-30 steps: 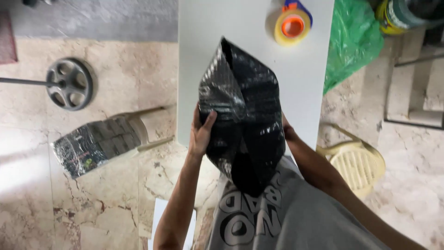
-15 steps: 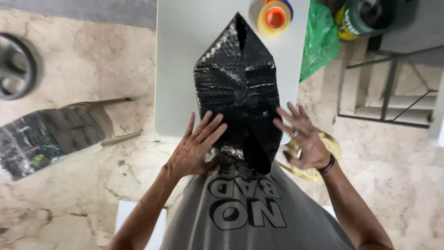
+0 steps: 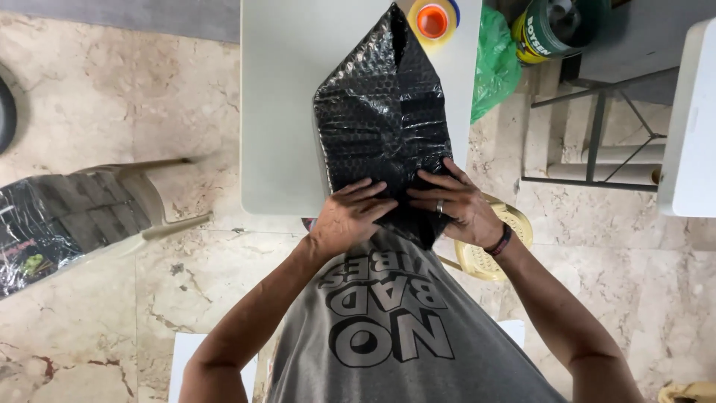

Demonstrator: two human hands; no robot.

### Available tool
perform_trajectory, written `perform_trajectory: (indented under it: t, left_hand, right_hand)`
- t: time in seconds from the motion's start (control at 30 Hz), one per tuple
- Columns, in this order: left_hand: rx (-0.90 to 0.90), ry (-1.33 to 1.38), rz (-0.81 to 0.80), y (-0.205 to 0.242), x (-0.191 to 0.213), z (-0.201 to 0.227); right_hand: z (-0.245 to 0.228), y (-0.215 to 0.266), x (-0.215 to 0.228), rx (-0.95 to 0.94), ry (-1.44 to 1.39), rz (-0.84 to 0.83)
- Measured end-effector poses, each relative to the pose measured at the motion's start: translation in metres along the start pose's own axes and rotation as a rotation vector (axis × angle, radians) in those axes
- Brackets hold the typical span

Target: Wrapping a box with black bubble wrap and securing it with clear tape using a handheld dispenser.

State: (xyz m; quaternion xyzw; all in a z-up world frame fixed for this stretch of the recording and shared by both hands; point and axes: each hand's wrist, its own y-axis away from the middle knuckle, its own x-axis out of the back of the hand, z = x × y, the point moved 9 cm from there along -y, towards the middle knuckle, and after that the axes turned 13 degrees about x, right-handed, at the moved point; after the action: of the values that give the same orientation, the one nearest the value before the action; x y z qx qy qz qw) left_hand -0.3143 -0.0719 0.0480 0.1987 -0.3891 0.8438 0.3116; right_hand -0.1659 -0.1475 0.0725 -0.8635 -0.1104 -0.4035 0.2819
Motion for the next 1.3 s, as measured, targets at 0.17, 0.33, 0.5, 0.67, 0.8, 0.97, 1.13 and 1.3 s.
perform_trajectory:
  t: [0.17, 0.33, 0.5, 0.67, 0.8, 0.97, 1.13, 1.3]
  left_hand:
    - [0.444, -0.008, -0.149, -0.029, -0.016, -0.041]
    - [0.884, -0.015, -0.255, -0.044, -0.025, -0.073]
    - [1.015, -0.251, -0.272, -0.052, -0.026, -0.066]
    - [1.023, -0.152, -0.347, -0.068, -0.015, -0.074]
    - [1.009, 0.137, -0.460, -0.094, -0.001, -0.091]
    - [0.693, -0.024, -0.323, -0.175, 0.023, -0.114]
    - [0.733, 0.182, -0.770, -0.201, -0.034, -0.163]
    - [0.805, 0.343, -0.782, -0.179, -0.071, -0.214]
  right_hand:
    - [0.045, 0.006, 0.010, -0.195, 0.116, 0.378]
    - [0.049, -0.007, 0.015, -0.296, 0.401, 0.445]
    - [0.032, -0.024, 0.036, -0.270, 0.560, 0.491]
    - [0.007, -0.060, 0.038, -0.056, 0.375, 0.385]
    - [0.028, -0.059, 0.023, -0.092, 0.394, 0.281]
    - [0.060, -0.053, -0.001, -0.275, 0.396, 0.015]
    - [0.069, -0.076, 0.009, -0.378, 0.277, -0.091]
    - [0.082, -0.075, 0.005, -0.526, 0.243, -0.190]
